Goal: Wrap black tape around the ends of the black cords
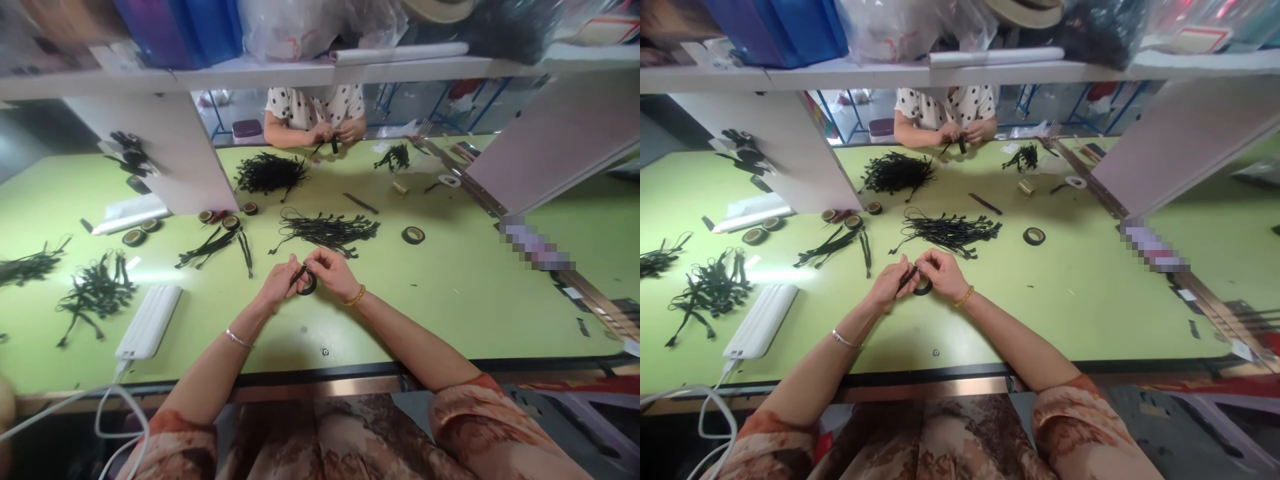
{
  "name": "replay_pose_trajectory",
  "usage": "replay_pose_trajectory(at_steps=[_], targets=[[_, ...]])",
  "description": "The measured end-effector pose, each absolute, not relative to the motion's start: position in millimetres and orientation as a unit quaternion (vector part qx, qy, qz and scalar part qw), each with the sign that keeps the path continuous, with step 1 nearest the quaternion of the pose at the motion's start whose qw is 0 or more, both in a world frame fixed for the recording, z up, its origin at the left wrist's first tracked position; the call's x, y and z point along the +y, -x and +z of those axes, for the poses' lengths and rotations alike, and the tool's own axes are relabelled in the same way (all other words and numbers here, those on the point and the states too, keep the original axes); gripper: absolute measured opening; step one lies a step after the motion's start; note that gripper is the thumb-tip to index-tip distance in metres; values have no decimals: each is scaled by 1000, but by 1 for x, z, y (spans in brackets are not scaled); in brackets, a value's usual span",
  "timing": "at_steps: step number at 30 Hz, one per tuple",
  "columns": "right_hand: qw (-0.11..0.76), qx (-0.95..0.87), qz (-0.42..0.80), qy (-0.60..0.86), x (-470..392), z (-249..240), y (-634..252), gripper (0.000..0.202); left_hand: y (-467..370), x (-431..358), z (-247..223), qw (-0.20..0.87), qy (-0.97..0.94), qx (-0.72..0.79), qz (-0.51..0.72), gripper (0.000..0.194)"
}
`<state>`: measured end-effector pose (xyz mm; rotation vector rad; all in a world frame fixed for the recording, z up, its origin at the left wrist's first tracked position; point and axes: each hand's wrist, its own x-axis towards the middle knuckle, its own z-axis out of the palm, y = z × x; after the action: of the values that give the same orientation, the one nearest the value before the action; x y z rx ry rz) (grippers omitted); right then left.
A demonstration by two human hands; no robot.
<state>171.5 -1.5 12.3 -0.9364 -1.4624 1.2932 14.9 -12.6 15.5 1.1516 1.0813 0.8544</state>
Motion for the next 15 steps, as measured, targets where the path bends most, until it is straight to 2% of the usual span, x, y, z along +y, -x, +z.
replay_pose_trajectory(at_steps=[4, 10, 13, 15], targets=[[475, -592, 534, 372, -4, 11, -168, 42, -17, -13, 15, 649, -453, 484, 374, 56], [495, -577, 519, 390, -6, 10, -166, 41, -15, -10, 14, 688, -451, 425, 377, 53], [493, -568, 528, 394, -7, 9, -165, 40, -11, -10, 19, 664, -504, 405, 375, 50], [486, -556, 539, 405, -7, 6, -164, 39, -8, -10, 22, 610, -574, 411, 359, 46]])
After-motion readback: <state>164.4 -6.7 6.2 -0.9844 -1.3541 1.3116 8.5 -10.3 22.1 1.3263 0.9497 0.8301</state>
